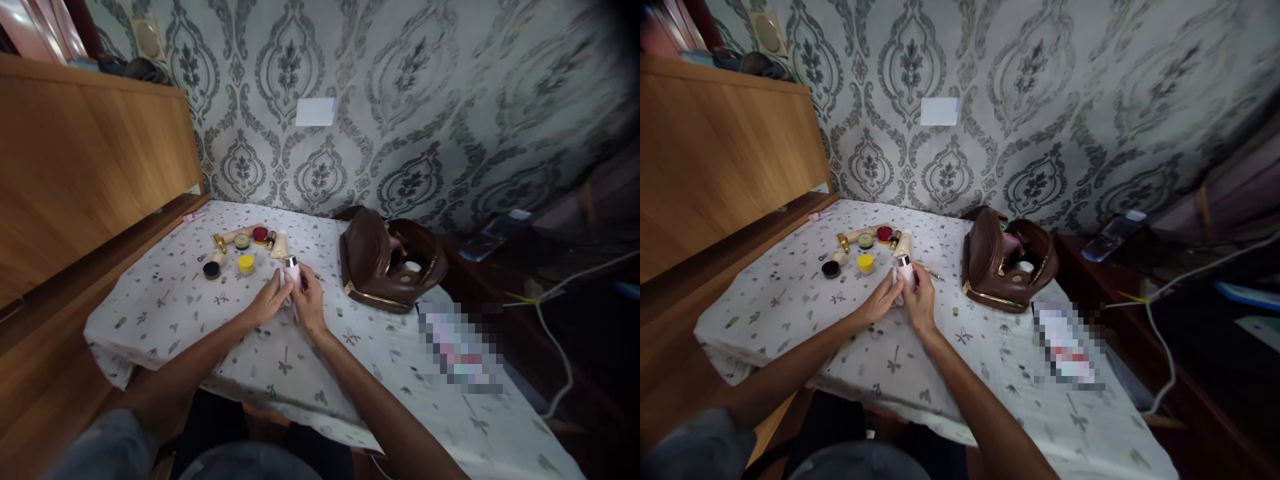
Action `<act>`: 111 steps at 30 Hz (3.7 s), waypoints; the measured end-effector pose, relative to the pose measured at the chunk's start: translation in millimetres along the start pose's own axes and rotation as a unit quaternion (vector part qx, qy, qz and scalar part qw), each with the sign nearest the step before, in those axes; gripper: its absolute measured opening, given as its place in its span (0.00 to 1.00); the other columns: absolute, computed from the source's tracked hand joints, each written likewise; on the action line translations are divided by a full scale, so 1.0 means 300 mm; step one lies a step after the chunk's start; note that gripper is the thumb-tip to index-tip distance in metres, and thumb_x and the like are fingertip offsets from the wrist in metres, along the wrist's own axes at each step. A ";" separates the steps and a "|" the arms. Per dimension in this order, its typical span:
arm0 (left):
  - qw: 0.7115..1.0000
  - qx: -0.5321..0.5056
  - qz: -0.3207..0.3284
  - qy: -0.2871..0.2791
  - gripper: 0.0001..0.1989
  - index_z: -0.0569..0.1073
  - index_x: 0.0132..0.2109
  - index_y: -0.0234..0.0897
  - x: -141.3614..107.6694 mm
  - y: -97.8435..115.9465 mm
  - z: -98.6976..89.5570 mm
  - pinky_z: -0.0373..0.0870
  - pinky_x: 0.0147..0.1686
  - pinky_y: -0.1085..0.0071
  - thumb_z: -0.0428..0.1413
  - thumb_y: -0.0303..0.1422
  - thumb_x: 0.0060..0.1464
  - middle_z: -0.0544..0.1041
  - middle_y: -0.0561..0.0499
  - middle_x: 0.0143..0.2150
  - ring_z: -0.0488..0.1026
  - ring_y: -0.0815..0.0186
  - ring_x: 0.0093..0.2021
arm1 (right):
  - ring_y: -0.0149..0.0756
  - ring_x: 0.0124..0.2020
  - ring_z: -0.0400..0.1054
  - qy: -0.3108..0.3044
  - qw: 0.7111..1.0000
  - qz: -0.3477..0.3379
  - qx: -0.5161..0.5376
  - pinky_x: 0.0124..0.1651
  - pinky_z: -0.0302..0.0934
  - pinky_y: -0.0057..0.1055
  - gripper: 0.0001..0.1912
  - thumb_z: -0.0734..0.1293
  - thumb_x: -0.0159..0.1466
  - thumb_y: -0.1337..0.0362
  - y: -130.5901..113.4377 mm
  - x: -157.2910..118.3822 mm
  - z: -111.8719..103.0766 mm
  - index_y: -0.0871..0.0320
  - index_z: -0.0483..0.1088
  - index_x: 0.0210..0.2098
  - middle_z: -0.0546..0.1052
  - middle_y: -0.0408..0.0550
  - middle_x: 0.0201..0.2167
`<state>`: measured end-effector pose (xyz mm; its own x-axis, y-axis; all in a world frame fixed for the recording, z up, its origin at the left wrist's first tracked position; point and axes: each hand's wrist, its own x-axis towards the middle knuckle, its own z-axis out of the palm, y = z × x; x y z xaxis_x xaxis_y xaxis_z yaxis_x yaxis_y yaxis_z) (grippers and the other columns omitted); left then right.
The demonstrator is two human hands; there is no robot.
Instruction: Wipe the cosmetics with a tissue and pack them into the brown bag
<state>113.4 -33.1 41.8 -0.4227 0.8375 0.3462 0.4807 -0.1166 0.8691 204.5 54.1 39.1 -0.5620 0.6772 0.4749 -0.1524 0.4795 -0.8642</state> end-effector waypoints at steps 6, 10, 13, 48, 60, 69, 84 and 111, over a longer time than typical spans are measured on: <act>0.998 0.020 -0.003 -0.063 0.24 0.58 0.56 0.36 -0.015 0.017 0.009 0.71 0.35 0.67 0.53 0.44 0.59 0.73 0.49 0.39 0.72 0.62 0.36 | 0.36 0.40 0.70 0.010 0.974 0.100 0.205 0.46 0.67 0.32 0.18 0.65 0.62 0.51 -0.033 0.005 0.002 0.55 0.66 0.46 0.75 0.48 0.41; 0.991 0.075 -0.012 -0.109 0.25 0.57 0.59 0.37 -0.003 0.045 -0.033 0.65 0.28 0.72 0.53 0.41 0.59 0.72 0.54 0.34 0.70 0.65 0.31 | 0.35 0.38 0.69 0.015 0.964 0.101 0.246 0.45 0.66 0.33 0.16 0.68 0.58 0.52 -0.039 0.023 -0.040 0.55 0.67 0.41 0.75 0.46 0.37; 0.971 0.193 0.029 -0.136 0.25 0.59 0.60 0.39 0.014 0.064 -0.091 0.66 0.32 0.70 0.54 0.41 0.59 0.74 0.50 0.40 0.73 0.62 0.36 | 0.35 0.37 0.68 0.006 0.980 0.076 0.186 0.45 0.65 0.33 0.15 0.69 0.59 0.51 -0.028 0.035 -0.104 0.56 0.70 0.36 0.75 0.46 0.34; 0.886 0.409 0.200 -0.085 0.17 0.76 0.47 0.37 0.008 0.018 0.034 0.66 0.43 0.63 0.43 0.35 0.68 0.71 0.45 0.40 0.65 0.60 0.42 | 0.33 0.31 0.67 -0.151 0.973 0.019 -0.174 0.35 0.62 0.28 0.11 0.74 0.55 0.64 0.116 -0.047 -0.259 0.59 0.76 0.38 0.75 0.45 0.31; 0.899 0.410 0.149 -0.033 0.15 0.77 0.47 0.36 -0.007 -0.073 -0.123 0.68 0.42 0.63 0.46 0.35 0.66 0.71 0.46 0.39 0.67 0.60 0.41 | 0.32 0.28 0.66 -0.141 0.978 0.015 -0.153 0.33 0.61 0.28 0.12 0.74 0.55 0.60 0.131 -0.057 -0.257 0.57 0.77 0.38 0.76 0.44 0.29; 0.873 0.485 0.055 -0.012 0.14 0.77 0.44 0.37 -0.039 -0.091 -0.185 0.69 0.43 0.65 0.47 0.34 0.66 0.72 0.46 0.41 0.69 0.59 0.45 | 0.31 0.26 0.65 -0.143 0.983 0.065 -0.094 0.32 0.61 0.28 0.15 0.73 0.55 0.55 0.134 -0.066 -0.253 0.57 0.77 0.39 0.75 0.42 0.26; 0.942 0.300 0.147 0.016 0.09 0.69 0.48 0.37 -0.070 0.033 -0.021 0.69 0.46 0.67 0.49 0.35 0.66 0.74 0.47 0.43 0.72 0.62 0.45 | 0.30 0.27 0.64 -0.150 0.982 0.034 -0.105 0.33 0.60 0.27 0.11 0.70 0.54 0.65 0.094 -0.068 -0.255 0.57 0.75 0.38 0.73 0.42 0.27; 0.888 0.452 0.079 -0.005 0.14 0.76 0.46 0.41 -0.055 -0.049 -0.119 0.69 0.41 0.67 0.46 0.36 0.66 0.70 0.47 0.42 0.69 0.61 0.45 | 0.32 0.28 0.64 -0.163 0.980 0.025 -0.110 0.33 0.61 0.29 0.11 0.70 0.58 0.63 0.097 -0.069 -0.260 0.55 0.75 0.42 0.71 0.43 0.29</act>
<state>85.9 -64.2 35.8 -0.2899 0.8538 0.4325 0.9562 0.2390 0.1690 275.1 97.4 17.1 -0.7999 0.5052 0.3241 0.0397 0.5833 -0.8113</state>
